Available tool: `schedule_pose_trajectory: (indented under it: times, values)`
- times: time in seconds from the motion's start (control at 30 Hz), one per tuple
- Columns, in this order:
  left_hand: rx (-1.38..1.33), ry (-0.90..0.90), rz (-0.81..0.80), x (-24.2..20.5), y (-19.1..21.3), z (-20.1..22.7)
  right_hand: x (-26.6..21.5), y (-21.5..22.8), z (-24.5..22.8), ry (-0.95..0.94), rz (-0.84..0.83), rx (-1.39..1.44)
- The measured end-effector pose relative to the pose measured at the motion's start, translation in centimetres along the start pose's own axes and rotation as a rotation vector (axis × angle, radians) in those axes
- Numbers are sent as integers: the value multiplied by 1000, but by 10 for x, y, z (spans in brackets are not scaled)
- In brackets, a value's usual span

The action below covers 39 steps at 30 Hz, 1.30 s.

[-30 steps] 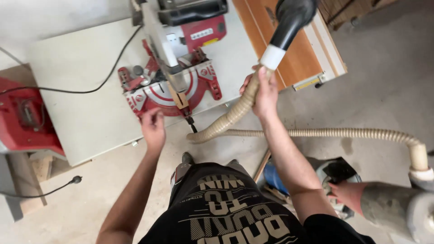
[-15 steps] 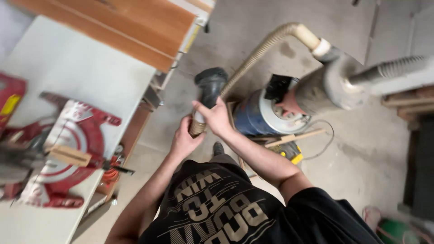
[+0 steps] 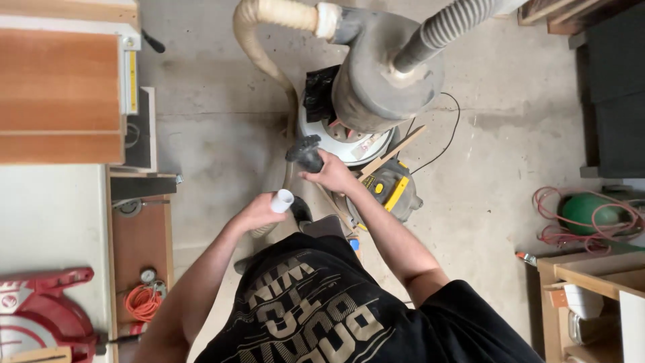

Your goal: Vacuuming sawdust from a miter saw and a jointer using a shop vacuum hose.

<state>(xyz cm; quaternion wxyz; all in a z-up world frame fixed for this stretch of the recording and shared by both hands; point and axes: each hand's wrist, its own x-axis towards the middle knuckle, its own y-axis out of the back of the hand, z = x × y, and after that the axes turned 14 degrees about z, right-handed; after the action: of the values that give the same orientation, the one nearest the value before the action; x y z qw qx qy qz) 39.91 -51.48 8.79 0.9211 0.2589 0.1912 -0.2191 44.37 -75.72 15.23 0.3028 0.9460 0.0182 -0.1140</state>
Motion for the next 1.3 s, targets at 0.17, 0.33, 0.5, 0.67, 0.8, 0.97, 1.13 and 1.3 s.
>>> schedule_pose_trajectory:
  times: [0.17, 0.33, 0.5, 0.67, 0.8, 0.97, 1.13, 1.3]
  values:
    - [-80, 242, 227, 37, -5, -2, 63, -26, 199, -102, -87, -541]
    - [-5, 239, 267, 51, -6, 22, 81, -29, 242, -3, -13, -693]
    - [42, 341, 348, 43, -7, 18, 87, 11, 272, -217, 197, -545]
    - [-5, 385, 420, 18, 3, 25, 71, 45, 313, -157, 435, -390]
    - [-44, 341, 509, -8, 14, 31, 63, 64, 317, -63, 621, -176]
    - [-122, 322, 650, -35, 22, 9, 42, 119, 323, -18, 834, 104]
    - [-234, 323, 811, -59, 27, -7, 53, 156, 294, -30, 1032, 414]
    - [-286, 466, 848, -94, 37, 9, 7, 186, 110, 438, 827, 697]
